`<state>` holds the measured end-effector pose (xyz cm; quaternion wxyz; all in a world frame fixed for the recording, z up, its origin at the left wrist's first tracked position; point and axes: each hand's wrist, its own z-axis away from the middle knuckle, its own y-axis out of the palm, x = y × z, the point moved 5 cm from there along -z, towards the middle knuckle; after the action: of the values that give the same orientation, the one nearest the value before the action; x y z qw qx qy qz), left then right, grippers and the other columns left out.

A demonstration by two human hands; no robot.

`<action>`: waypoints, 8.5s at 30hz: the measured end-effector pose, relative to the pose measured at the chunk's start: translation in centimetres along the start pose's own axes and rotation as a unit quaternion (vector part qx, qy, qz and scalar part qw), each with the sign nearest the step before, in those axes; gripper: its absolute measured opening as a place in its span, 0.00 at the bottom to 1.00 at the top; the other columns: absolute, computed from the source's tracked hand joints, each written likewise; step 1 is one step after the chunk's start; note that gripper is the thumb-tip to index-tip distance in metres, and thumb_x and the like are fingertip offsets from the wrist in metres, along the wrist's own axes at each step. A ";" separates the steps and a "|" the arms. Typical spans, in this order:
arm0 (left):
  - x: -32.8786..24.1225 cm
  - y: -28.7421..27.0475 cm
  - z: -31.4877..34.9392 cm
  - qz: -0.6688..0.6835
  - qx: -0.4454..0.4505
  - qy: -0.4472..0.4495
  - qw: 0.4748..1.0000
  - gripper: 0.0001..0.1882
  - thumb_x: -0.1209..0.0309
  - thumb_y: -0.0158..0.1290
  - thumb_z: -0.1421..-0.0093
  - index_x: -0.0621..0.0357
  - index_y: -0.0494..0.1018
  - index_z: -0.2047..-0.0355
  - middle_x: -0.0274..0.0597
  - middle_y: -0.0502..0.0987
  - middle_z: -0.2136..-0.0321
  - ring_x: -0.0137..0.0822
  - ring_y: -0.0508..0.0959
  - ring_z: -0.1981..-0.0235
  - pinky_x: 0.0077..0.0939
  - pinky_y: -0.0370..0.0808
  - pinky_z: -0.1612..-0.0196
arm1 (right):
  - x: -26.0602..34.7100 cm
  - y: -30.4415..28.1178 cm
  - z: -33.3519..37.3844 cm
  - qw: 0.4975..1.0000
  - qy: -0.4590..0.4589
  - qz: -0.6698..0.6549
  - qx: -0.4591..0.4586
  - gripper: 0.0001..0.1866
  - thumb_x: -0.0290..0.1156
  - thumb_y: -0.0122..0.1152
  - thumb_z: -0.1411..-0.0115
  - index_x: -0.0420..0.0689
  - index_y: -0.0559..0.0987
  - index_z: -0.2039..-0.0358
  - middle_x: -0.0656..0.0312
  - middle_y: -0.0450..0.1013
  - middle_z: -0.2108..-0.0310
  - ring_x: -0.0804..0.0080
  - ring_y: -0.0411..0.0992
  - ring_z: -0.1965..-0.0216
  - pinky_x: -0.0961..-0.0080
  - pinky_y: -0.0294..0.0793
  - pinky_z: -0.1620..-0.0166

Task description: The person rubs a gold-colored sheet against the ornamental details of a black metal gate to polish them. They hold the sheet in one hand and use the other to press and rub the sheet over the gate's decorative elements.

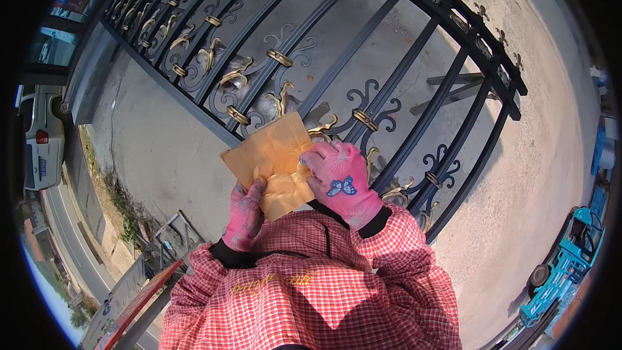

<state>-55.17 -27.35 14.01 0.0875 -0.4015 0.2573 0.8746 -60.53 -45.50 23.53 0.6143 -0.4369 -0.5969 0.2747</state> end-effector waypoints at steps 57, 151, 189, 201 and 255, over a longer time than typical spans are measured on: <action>-3.6 1.2 -15.4 -0.109 0.069 -0.122 0.984 0.23 0.63 0.53 0.39 0.63 0.64 0.48 0.43 0.72 0.56 0.36 0.78 0.60 0.33 0.79 0.60 | -16.3 4.0 6.1 0.780 0.542 -0.007 -0.311 0.18 0.30 0.71 0.56 0.39 0.72 0.67 0.53 0.71 0.70 0.60 0.75 0.70 0.71 0.74 0.67; 5.0 14.8 -11.1 -0.156 0.209 -0.126 0.957 0.20 0.64 0.52 0.37 0.60 0.64 0.48 0.35 0.72 0.58 0.27 0.73 0.59 0.26 0.74 0.56 | -20.8 -2.9 26.5 0.693 0.597 0.125 -0.385 0.20 0.25 0.71 0.61 0.43 0.73 0.66 0.54 0.72 0.66 0.51 0.72 0.65 0.61 0.72 0.63; 12.0 20.2 -5.4 -0.202 0.304 -0.150 0.919 0.13 0.71 0.47 0.35 0.62 0.66 0.52 0.36 0.70 0.63 0.23 0.72 0.68 0.12 0.73 0.66 | -14.3 -5.8 22.4 0.825 0.488 0.045 -0.281 0.20 0.28 0.67 0.63 0.48 0.75 0.65 0.63 0.70 0.61 0.57 0.69 0.61 0.62 0.67 0.58; 10.9 18.0 -7.7 -0.146 0.292 -0.144 0.934 0.27 0.60 0.56 0.40 0.60 0.63 0.46 0.33 0.71 0.58 0.29 0.74 0.59 0.29 0.75 0.54 | -19.5 -3.0 28.5 0.693 0.542 0.013 -0.476 0.18 0.20 0.68 0.56 0.42 0.74 0.64 0.56 0.73 0.64 0.58 0.74 0.64 0.69 0.74 0.61; 19.4 -3.8 19.7 0.089 -0.126 0.008 0.988 0.22 0.68 0.50 0.36 0.62 0.62 0.45 0.38 0.71 0.53 0.29 0.73 0.55 0.27 0.73 0.51 | -12.6 -3.0 25.2 0.987 -0.105 -0.008 0.121 0.17 0.20 0.63 0.66 0.46 0.75 0.71 0.63 0.75 0.68 0.58 0.73 0.61 0.64 0.71 0.57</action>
<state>-79.59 -14.84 8.83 -0.0442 -0.3917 0.1807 0.9011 -87.32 -52.48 17.56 0.5986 -0.3234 -0.6239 0.3845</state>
